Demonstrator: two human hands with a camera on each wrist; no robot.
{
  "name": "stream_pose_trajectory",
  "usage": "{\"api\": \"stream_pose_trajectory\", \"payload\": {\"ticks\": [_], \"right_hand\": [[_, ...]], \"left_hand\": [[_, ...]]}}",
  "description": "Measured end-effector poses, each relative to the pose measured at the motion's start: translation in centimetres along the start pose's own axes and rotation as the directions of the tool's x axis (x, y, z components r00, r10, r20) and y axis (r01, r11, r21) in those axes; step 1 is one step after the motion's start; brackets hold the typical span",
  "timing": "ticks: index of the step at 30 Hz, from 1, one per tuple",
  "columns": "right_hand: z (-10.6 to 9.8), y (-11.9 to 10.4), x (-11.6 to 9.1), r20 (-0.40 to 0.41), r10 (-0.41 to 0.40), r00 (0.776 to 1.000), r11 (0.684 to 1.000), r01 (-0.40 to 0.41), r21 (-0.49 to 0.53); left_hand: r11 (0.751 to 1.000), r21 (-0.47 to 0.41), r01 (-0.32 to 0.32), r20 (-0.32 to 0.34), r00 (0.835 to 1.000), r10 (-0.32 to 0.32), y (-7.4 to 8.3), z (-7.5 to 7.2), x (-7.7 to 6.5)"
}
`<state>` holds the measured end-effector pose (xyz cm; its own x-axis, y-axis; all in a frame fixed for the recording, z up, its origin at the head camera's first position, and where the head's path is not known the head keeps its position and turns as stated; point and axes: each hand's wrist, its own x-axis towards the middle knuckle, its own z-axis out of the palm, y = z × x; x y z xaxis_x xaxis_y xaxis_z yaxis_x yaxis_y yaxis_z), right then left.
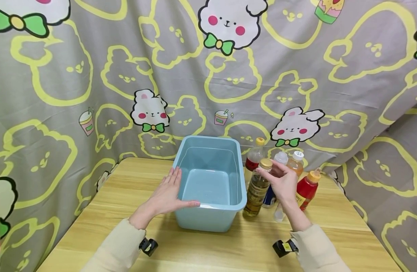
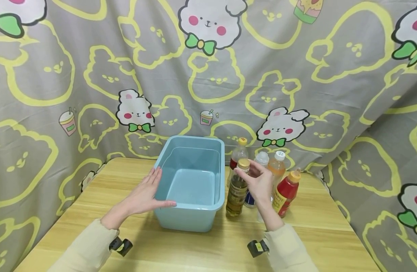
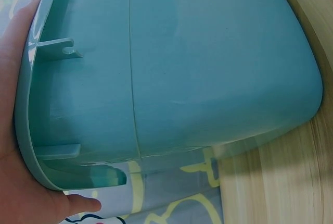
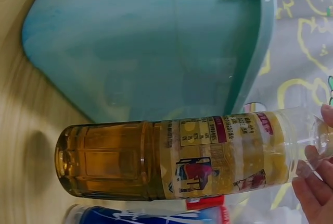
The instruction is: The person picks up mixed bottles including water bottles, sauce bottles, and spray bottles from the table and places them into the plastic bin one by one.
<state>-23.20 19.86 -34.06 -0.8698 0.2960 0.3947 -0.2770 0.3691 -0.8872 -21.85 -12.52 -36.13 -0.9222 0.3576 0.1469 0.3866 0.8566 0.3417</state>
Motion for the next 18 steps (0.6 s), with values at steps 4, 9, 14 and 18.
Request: {"api": "stream_pose_trajectory", "payload": {"ticks": [4, 9, 14, 18], "right_hand": [[-0.3, 0.9, 0.5, 0.006, -0.072, 0.997, 0.996, 0.071, 0.06], [-1.0, -0.8, 0.2, -0.005, -0.035, 0.999, 0.999, 0.036, 0.033], [-1.5, -3.8, -0.4, -0.027, 0.025, 0.999, 0.999, -0.026, -0.021], [-1.8, -4.8, -0.4, -0.024, 0.014, 1.0, 1.0, -0.014, -0.004]], "left_hand": [[1.0, 0.003, -0.002, -0.003, 1.0, 0.002, -0.1, 0.0, 0.0], [1.0, -0.003, -0.002, -0.005, 1.0, 0.002, -0.1, 0.0, 0.0], [1.0, -0.005, -0.003, -0.003, 1.0, 0.003, -0.1, 0.0, 0.0], [1.0, -0.003, 0.0, 0.002, 1.0, 0.0, 0.0, 0.0, 0.0]]}}
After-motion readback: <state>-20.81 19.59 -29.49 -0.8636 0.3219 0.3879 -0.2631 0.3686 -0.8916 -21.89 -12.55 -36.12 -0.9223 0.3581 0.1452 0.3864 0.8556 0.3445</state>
